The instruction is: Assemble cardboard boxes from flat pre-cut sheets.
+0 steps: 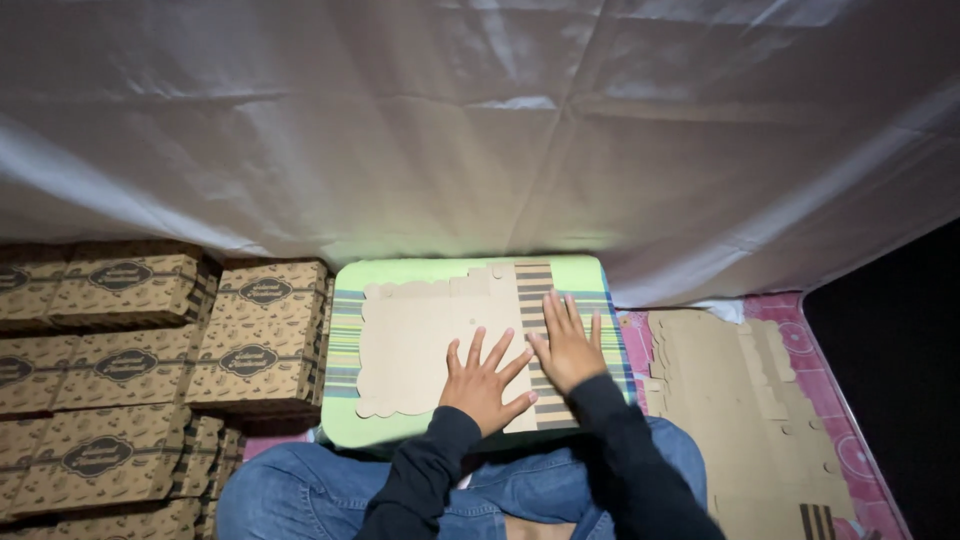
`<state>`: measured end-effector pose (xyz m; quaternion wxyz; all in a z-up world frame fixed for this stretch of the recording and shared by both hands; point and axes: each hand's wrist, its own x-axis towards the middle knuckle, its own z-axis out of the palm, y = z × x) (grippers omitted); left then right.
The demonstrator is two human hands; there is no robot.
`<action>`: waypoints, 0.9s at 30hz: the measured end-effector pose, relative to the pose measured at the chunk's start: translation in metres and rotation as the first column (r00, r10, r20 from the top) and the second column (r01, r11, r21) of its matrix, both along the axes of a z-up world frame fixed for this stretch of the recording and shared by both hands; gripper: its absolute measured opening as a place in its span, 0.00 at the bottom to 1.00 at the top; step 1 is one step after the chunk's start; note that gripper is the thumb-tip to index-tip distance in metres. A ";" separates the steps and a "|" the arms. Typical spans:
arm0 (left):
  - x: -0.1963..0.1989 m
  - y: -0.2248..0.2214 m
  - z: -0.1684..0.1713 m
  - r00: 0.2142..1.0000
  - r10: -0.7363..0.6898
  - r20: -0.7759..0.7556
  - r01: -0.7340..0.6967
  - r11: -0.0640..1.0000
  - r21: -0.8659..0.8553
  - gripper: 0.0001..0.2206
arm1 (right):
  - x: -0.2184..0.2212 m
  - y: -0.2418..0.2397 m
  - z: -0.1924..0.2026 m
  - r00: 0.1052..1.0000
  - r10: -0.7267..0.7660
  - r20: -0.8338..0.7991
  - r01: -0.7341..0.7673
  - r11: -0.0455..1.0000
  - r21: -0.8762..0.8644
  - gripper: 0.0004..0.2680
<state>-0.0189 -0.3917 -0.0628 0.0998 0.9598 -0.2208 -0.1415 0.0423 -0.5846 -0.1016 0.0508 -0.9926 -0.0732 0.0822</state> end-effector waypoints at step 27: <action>-0.001 0.089 -0.096 0.787 0.474 0.395 -0.465 0.876 -0.125 0.40 | -0.136 -0.016 -0.058 0.878 -0.315 0.361 0.253 0.945 0.209 0.22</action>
